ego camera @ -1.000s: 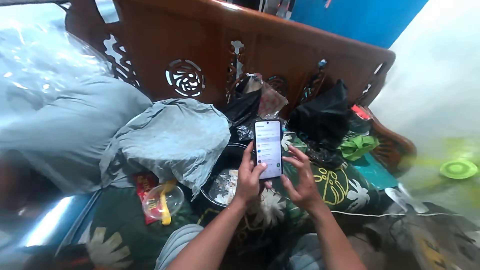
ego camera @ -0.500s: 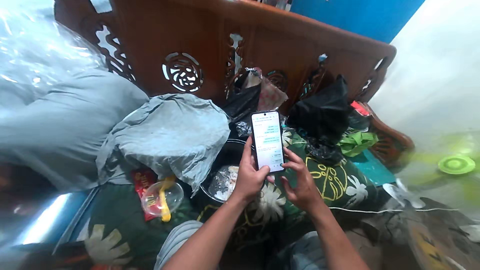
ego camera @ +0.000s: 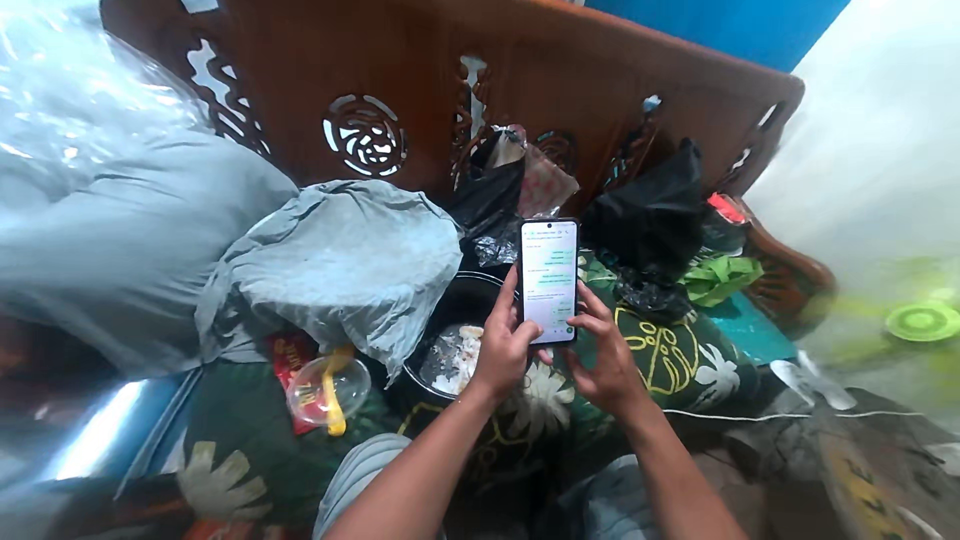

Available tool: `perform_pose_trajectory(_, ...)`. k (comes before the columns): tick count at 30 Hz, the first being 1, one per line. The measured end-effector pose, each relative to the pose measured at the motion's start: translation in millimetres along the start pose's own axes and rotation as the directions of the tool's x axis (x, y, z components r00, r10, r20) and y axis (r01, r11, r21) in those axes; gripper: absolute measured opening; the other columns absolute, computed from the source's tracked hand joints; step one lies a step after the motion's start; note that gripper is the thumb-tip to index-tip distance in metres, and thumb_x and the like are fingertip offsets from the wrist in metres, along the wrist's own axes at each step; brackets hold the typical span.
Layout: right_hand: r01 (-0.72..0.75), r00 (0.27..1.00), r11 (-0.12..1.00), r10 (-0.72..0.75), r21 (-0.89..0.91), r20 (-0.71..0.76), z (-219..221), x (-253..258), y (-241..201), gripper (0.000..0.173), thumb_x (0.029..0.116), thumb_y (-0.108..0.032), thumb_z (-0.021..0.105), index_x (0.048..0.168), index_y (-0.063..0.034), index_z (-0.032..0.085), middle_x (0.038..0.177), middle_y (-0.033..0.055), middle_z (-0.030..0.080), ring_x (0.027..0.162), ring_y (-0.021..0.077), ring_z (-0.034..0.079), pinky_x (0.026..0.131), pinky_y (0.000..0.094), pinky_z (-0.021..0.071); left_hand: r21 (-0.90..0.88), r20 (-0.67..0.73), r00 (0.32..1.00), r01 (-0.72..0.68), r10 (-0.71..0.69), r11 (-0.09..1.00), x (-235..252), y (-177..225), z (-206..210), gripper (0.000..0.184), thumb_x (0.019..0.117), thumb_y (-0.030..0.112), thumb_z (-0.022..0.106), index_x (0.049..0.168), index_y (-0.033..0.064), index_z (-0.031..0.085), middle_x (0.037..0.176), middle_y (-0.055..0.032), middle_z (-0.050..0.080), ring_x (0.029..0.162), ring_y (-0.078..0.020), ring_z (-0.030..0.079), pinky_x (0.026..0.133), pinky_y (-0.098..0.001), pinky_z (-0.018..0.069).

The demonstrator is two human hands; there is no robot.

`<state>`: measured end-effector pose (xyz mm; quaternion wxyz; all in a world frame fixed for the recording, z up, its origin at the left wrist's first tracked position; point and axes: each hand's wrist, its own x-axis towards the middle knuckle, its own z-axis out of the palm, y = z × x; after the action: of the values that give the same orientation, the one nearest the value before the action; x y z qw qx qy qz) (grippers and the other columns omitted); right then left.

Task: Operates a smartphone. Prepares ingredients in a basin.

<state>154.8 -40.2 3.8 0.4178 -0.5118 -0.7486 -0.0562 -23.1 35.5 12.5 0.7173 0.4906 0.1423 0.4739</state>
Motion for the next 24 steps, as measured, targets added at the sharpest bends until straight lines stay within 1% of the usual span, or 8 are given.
perform_pose_trajectory(1,-0.003,1.0,1.0,0.003,0.002,0.0,0.1,-0.1,-0.1,0.043,0.0937,-0.019,0.073,0.133,-0.0139,0.056,0.159,0.0171,0.043,0.138,0.0305,0.055,0.108,0.0487,0.0541,0.001,0.003,1.0,0.003,-0.003,1.0,0.0,0.0,-0.4,0.079,0.0953,-0.004,0.042,0.165,0.026,0.02,0.124,-0.0174,0.067,0.082,-0.0267,0.073,0.055,-0.0371,0.062)
perform_pose_trajectory(4,-0.006,1.0,1.0,0.006,-0.004,-0.005,0.4,-0.2,0.0,0.046,0.0929,-0.02,0.074,0.135,-0.0147,0.056,0.159,0.0168,0.043,0.138,0.0303,0.054,0.108,0.0482,0.0537,-0.012,-0.003,1.0,0.015,-0.016,1.0,0.0,-0.3,-1.2,0.077,0.0972,-0.003,0.041,0.165,0.0267,0.02,0.124,-0.0172,0.067,0.08,-0.0266,0.072,0.055,-0.0371,0.0618)
perform_pose_trajectory(6,-0.003,1.0,1.0,0.003,-0.019,-0.008,0.6,-0.3,0.2,0.047,0.0928,-0.021,0.075,0.135,-0.0148,0.055,0.16,0.0166,0.043,0.138,0.0303,0.054,0.108,0.0481,0.0539,-0.018,0.001,1.0,0.018,-0.018,1.0,0.3,-0.4,-1.9,0.077,0.0976,-0.002,0.039,0.166,0.0277,0.02,0.127,-0.0167,0.066,0.081,-0.0264,0.072,0.055,-0.0371,0.0618)
perform_pose_trajectory(12,-0.002,1.0,1.0,0.001,-0.031,-0.018,2.0,0.3,0.4,0.046,0.0925,-0.021,0.075,0.134,-0.0148,0.056,0.16,0.0172,0.043,0.137,0.0306,0.055,0.107,0.0479,0.0545,-0.039,0.008,1.0,0.006,-0.005,0.999,0.8,-1.0,-2.5,0.074,0.0993,-0.001,0.037,0.166,0.0269,0.021,0.132,-0.0166,0.064,0.085,-0.0265,0.073,0.057,-0.0374,0.0621)
perform_pose_trajectory(16,0.004,1.0,0.999,-0.004,-0.042,-0.016,1.7,0.7,0.2,0.043,0.0932,-0.022,0.074,0.132,-0.0136,0.058,0.159,0.0182,0.043,0.137,0.0303,0.055,0.107,0.0471,0.055,-0.051,-0.006,1.0,0.0,0.0,0.999,0.4,-0.2,-1.7,0.072,0.0993,-0.003,0.036,0.165,0.0234,0.023,0.129,-0.0168,0.066,0.084,-0.0246,0.073,0.056,-0.0355,0.062)
perform_pose_trajectory(21,-0.002,1.0,0.999,0.002,-0.044,-0.014,1.2,0.4,0.4,0.045,0.0927,-0.022,0.075,0.134,-0.0149,0.059,0.159,0.0174,0.044,0.137,0.0304,0.055,0.107,0.0475,0.0551,-0.044,-0.02,1.0,0.004,-0.005,0.999,-0.3,0.0,-1.2,0.07,0.0993,-0.002,0.037,0.164,0.0225,0.026,0.127,-0.0172,0.066,0.084,-0.0259,0.073,0.057,-0.0379,0.0629)
perform_pose_trajectory(24,-0.002,1.0,0.999,0.002,-0.038,-0.012,0.9,0.4,0.3,0.046,0.0921,-0.02,0.075,0.135,-0.0147,0.059,0.158,0.0181,0.044,0.137,0.0304,0.055,0.107,0.0472,0.0552,-0.03,-0.027,1.0,0.004,-0.005,1.0,-0.2,0.2,-0.5,0.073,0.0972,-0.004,0.039,0.164,0.0218,0.027,0.124,-0.017,0.068,0.082,-0.0258,0.073,0.056,-0.038,0.0629)
